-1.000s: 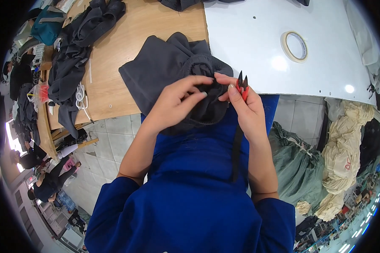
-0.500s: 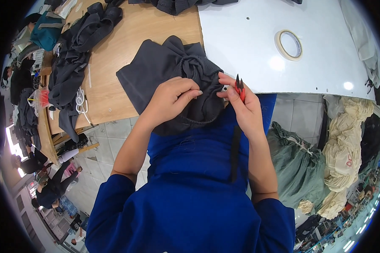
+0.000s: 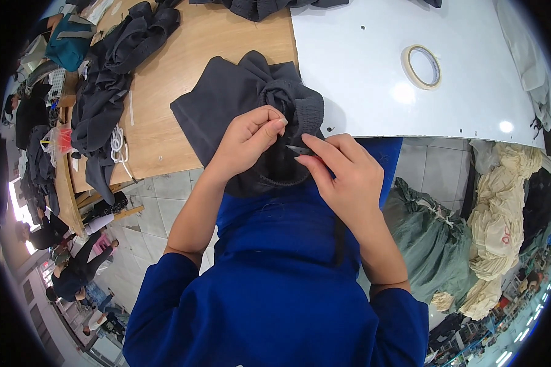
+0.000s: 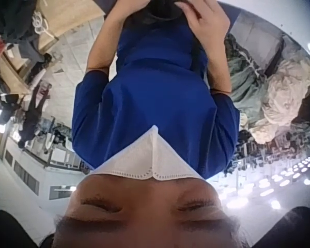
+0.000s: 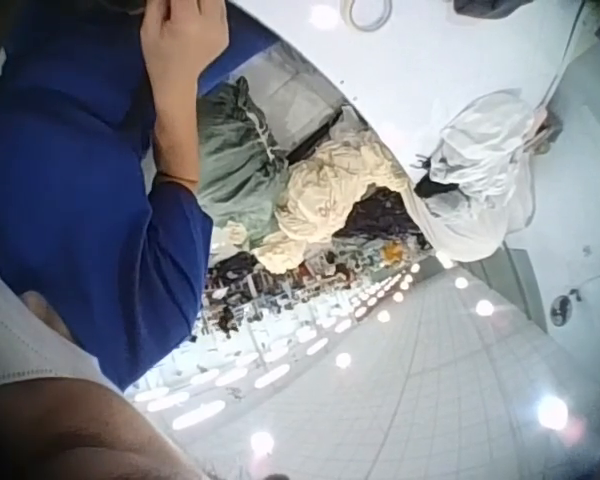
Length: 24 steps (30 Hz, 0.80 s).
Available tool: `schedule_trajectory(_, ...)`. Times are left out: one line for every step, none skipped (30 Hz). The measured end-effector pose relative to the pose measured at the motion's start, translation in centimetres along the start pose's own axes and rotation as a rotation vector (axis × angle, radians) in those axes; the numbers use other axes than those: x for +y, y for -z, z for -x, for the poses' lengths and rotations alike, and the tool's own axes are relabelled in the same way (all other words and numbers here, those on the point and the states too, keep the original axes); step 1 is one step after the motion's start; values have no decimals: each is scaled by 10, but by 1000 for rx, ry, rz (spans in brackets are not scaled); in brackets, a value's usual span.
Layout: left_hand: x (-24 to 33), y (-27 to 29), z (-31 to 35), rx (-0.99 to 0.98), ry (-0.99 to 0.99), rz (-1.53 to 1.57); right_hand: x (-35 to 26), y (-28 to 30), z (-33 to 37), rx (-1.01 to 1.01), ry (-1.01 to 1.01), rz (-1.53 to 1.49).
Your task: Trimming loose threads from the waistband of a pair of grey trousers using small snips.
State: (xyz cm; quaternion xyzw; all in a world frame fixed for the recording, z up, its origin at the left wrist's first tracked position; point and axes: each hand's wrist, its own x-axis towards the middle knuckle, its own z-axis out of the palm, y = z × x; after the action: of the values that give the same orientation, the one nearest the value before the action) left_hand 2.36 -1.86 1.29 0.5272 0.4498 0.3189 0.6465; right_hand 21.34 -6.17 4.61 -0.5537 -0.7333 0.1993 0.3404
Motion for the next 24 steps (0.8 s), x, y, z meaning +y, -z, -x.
schedule_trajectory(0, 0, 1, -9, 3, -3, 0, 0, -1, -1, 0, 0)
schedule_trajectory(0, -1, 1, -9, 3, -1, 0, -1, -2, -10, 37, 86)
schedule_trajectory(-1, -2, 1, -7, -9, -18, -1, 0, -3, -19, 74, 172)
schedule_trajectory(-2, -3, 2, -4, -20, -34, -1, 0, -4, -20, 74, 172)
schedule_trajectory(-1, -2, 2, -3, -20, -33, -2, 1, -5, -20, 78, 189)
schedule_trajectory(0, -2, 3, -3, -4, -44, -2, 1, -5, -21, 83, 206)
schedule_trajectory(1, -2, 3, -3, 12, -55, -2, 2, -5, -22, 84, 206)
schedule_trajectory(1, -2, 3, -1, 12, -53, -2, 2, -5, -18, 71, 203)
schedule_trajectory(1, -3, 3, -3, -1, -33, -2, 2, -4, -14, 59, 200)
schedule_trajectory(1, -3, 3, -6, -14, -13, -2, 3, -4, -16, 60, 200)
schedule_trajectory(2, -3, 3, -4, -13, -12, -2, 4, -4, -6, 56, 197)
schedule_trajectory(4, -2, 3, -10, -2, -38, -2, 5, -4, 5, 52, 195)
schedule_trajectory(5, -2, 3, -16, 10, -64, -1, 3, -5, 3, 52, 194)
schedule_trajectory(4, -2, 3, -17, 9, -63, 0, 1, -5, 8, 71, 191)
schedule_trajectory(2, -3, 3, -21, -7, -51, 0, 1, -6, 13, 90, 189)
schedule_trajectory(0, -4, 3, -25, -24, -40, 0, 1, -6, 14, 90, 190)
schedule_trajectory(0, -4, 3, -25, -24, -40, 0, 2, -7, 5, 99, 197)
schedule_trajectory(-1, -4, 3, -24, -19, -25, 0, 2, -7, -3, 108, 205)
schedule_trajectory(-1, -3, 3, -23, -14, -10, 1, 3, -7, -3, 109, 205)
schedule_trajectory(-1, -3, 2, -23, -14, -9, 2, 3, -7, -15, 113, 214)
schedule_trajectory(0, -1, 1, -8, -12, 55, 3, 4, -7, -26, 119, 224)
schedule_trajectory(2, 1, 2, 8, -10, 119, 3, 4, -7, -26, 120, 224)
schedule_trajectory(5, 4, 3, 8, -10, 119, 3, 4, -6, -29, 82, 195)
schedule_trajectory(11, 7, 4, 25, -31, 205, 3, 5, -6, -33, 45, 165)
